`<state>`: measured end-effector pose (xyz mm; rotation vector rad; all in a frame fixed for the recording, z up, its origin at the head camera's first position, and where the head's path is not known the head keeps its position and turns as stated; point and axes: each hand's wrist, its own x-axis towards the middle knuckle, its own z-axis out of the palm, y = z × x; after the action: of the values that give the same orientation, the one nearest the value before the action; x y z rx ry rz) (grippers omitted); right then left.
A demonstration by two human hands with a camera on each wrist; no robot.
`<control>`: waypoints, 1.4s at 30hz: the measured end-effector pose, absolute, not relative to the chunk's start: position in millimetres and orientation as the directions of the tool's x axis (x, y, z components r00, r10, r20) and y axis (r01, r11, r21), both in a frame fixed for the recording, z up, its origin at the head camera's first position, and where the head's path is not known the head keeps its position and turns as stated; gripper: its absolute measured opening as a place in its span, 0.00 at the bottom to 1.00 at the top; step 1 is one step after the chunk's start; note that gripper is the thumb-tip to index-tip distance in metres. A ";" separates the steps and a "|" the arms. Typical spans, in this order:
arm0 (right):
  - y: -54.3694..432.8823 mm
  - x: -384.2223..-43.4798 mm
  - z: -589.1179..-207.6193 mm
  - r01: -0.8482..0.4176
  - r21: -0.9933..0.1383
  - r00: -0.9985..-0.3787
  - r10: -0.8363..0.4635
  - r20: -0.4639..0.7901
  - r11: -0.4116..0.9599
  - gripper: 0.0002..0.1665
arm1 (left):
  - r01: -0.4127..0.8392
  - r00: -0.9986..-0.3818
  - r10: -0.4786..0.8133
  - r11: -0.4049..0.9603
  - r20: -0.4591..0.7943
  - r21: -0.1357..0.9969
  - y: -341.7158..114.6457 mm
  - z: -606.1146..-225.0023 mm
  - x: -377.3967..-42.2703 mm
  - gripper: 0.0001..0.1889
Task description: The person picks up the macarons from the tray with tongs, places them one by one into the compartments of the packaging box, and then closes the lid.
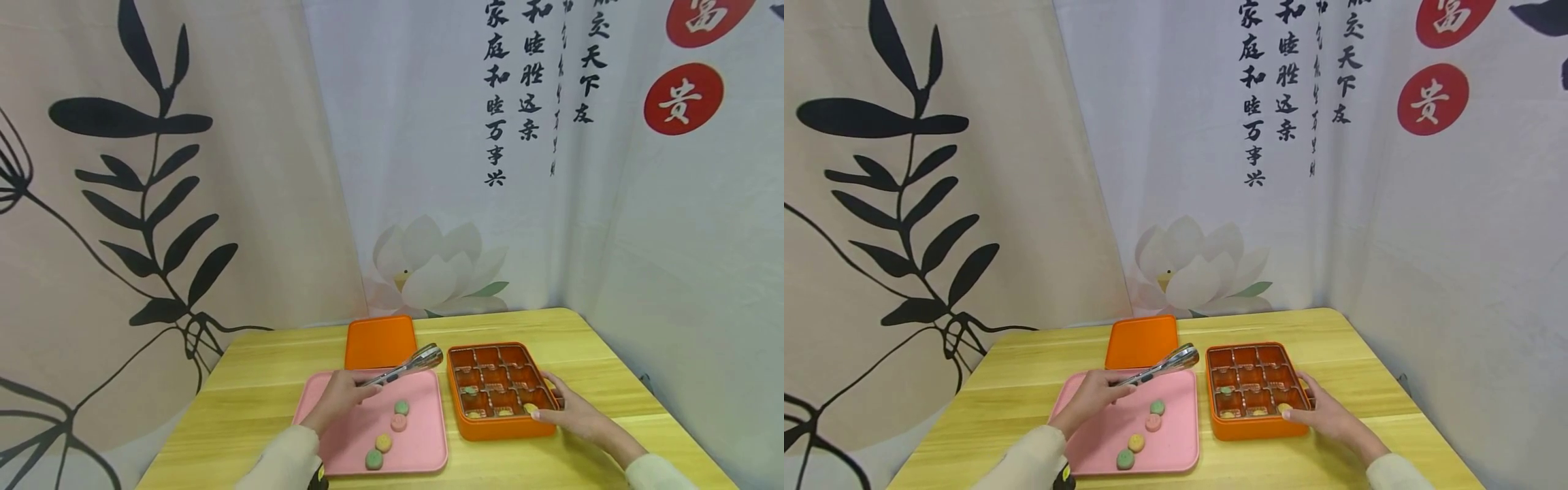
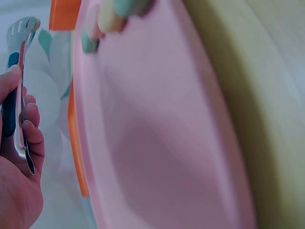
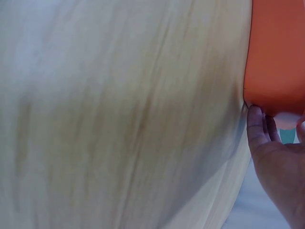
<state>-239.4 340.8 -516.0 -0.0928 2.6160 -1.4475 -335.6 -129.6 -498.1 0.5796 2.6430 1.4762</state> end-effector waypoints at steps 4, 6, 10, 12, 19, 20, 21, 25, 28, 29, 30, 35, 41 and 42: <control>341.0 -238.2 -515.1 0.025 -0.845 -0.987 -0.120 -0.105 0.534 0.57 | 0.295 -0.919 0.374 0.443 0.125 0.847 -104.0 -495.6 -336.3 0.08; 340.7 -237.1 -514.1 0.024 -0.846 -0.987 -0.122 -0.105 0.533 0.57 | 0.297 -0.913 0.388 0.423 0.125 0.856 -90.4 -494.3 -335.7 0.08; 339.3 -235.0 -511.9 0.023 -0.848 -0.986 -0.127 -0.106 0.529 0.57 | 0.299 -0.903 0.410 0.392 0.125 0.870 -65.0 -493.3 -333.8 0.06; 338.1 -235.2 -510.6 0.022 -0.845 -0.986 -0.128 -0.107 0.534 0.57 | 0.296 -0.900 0.419 0.380 0.122 0.877 -53.7 -493.5 -332.4 0.07; 334.6 -235.4 -510.1 0.024 -0.841 -0.986 -0.124 -0.108 0.540 0.57 | 0.311 -0.884 0.449 0.359 0.130 0.880 -28.3 -495.1 -327.8 0.05; 334.7 -235.4 -510.7 0.028 -0.841 -0.986 -0.122 -0.112 0.540 0.57 | 0.311 -0.884 0.450 0.363 0.127 0.878 -26.7 -495.2 -327.0 0.04; 334.9 -235.3 -511.1 0.029 -0.843 -0.986 -0.123 -0.112 0.537 0.57 | 0.319 -0.883 0.451 0.368 0.133 0.873 -25.5 -495.4 -326.4 0.04; 337.0 -235.4 -513.0 0.033 -0.845 -0.987 -0.115 -0.111 0.533 0.57 | 0.298 -0.892 0.438 0.370 0.117 0.880 -24.8 -495.6 -324.2 0.07; 338.2 -234.6 -513.1 0.028 -0.846 -0.988 -0.116 -0.105 0.533 0.57 | 0.273 -0.900 0.420 0.341 0.114 0.900 -29.2 -494.9 -322.6 0.11; 338.2 -234.5 -513.0 0.026 -0.846 -0.988 -0.115 -0.103 0.533 0.57 | 0.255 -0.903 0.416 0.321 0.106 0.912 -32.2 -494.5 -321.9 0.12; 338.2 -234.0 -512.7 0.027 -0.844 -0.988 -0.115 -0.104 0.536 0.57 | 0.228 -0.905 0.415 0.296 0.090 0.927 -35.3 -494.3 -321.4 0.13; 337.9 -232.7 -510.6 0.026 -0.842 -0.988 -0.116 -0.105 0.540 0.56 | 0.211 -0.914 0.397 0.300 0.079 0.931 -56.4 -492.0 -321.8 0.14; 337.1 -233.3 -508.2 0.015 -0.839 -0.988 -0.123 -0.098 0.545 0.56 | 0.322 -0.918 0.358 0.425 0.169 0.846 -89.9 -489.3 -326.5 0.12; 337.0 -233.5 -507.7 0.014 -0.839 -0.987 -0.125 -0.098 0.545 0.56 | 0.327 -0.919 0.354 0.434 0.175 0.839 -96.4 -488.6 -326.8 0.13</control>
<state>-233.5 337.0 -507.7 -0.0946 2.6304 -1.4299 -326.8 -96.4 -488.6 0.6271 2.6367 1.5339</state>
